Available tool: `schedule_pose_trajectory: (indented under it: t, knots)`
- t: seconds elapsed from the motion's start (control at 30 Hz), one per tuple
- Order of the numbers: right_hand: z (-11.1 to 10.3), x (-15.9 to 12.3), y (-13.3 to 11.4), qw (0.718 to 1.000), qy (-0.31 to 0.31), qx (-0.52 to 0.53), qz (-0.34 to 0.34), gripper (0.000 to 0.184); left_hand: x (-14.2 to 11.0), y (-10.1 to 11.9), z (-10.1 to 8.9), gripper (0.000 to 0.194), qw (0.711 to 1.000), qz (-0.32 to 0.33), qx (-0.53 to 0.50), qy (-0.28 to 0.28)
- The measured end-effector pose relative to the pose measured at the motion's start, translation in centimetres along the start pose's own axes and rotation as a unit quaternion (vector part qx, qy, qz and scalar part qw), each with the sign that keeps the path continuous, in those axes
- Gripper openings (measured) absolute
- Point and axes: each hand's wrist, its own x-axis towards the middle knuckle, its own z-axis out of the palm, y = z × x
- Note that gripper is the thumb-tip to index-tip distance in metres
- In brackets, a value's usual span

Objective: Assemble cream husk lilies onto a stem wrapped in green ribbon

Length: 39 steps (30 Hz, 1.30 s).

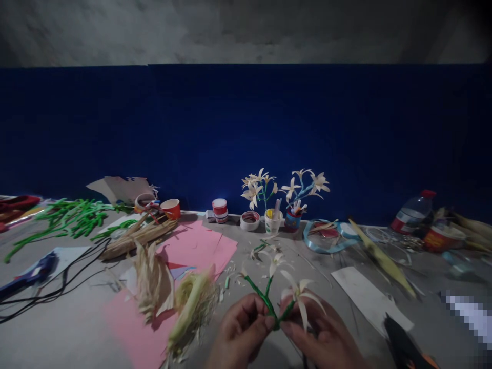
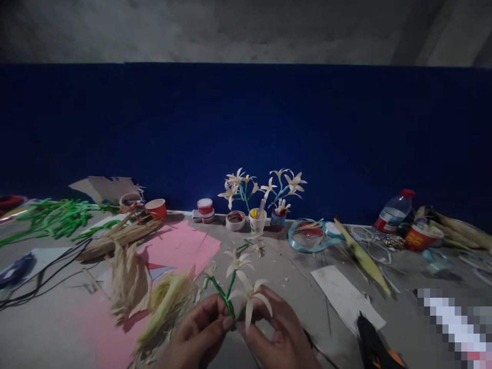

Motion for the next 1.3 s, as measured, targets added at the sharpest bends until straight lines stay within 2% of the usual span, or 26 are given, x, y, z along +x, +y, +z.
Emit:
schedule_pose_trajectory:
  t: [0.1, 0.27, 0.4, 0.5, 0.6, 0.77, 0.9, 1.0, 1.17, 1.3]
  knots:
    - [-0.3, 0.1, -0.2, 0.998, -0.012, -0.046, -0.035, 0.009, -0.2, 0.3, 0.2, 0.039, 1.0, 0.003, 0.022, 0.005]
    - [-1.1, 0.1, -1.5, 0.996, -0.063, 0.051, -0.029, 0.013, -0.4, 0.3, 0.3, 0.036, 0.997, 0.033, 0.061, 0.039]
    - [-1.6, 0.2, -2.0, 0.995, -0.083, 0.048, -0.036, 0.016, -0.4, 0.2, 0.5, 0.035, 0.996, 0.052, 0.057, 0.048]
    - [-1.7, 0.3, -1.2, 0.992, -0.071, 0.105, -0.004, 0.019, -0.3, 0.3, 0.3, 0.037, 0.995, 0.064, 0.051, 0.057]
    - [-1.5, 0.4, 0.2, 0.981, -0.046, 0.184, 0.032, 0.025, -0.3, 0.3, -0.1, 0.037, 0.996, 0.05, 0.047, 0.063]
    - [-1.5, 0.7, 2.3, 0.968, -0.022, 0.228, 0.1, 0.03, -0.5, 0.0, -0.5, 0.035, 0.996, 0.037, 0.055, 0.056]
    - [-1.4, 1.0, 3.0, 0.955, -0.009, 0.279, 0.103, 0.033, -0.6, -0.1, -0.5, 0.033, 0.997, 0.038, 0.052, 0.052]
    - [-1.4, 1.2, 3.0, 0.958, 0.003, 0.268, 0.1, 0.031, -0.7, -0.1, -0.6, 0.033, 0.997, 0.036, 0.051, 0.053]
    - [-1.3, 1.2, 2.2, 0.982, 0.0, 0.172, 0.074, 0.026, -0.7, 0.0, -0.7, 0.033, 0.997, 0.038, 0.055, 0.05]
    - [-1.0, 1.1, 1.8, 0.983, 0.024, 0.166, 0.069, 0.025, -0.7, 0.0, -0.6, 0.033, 0.997, 0.037, 0.053, 0.052]
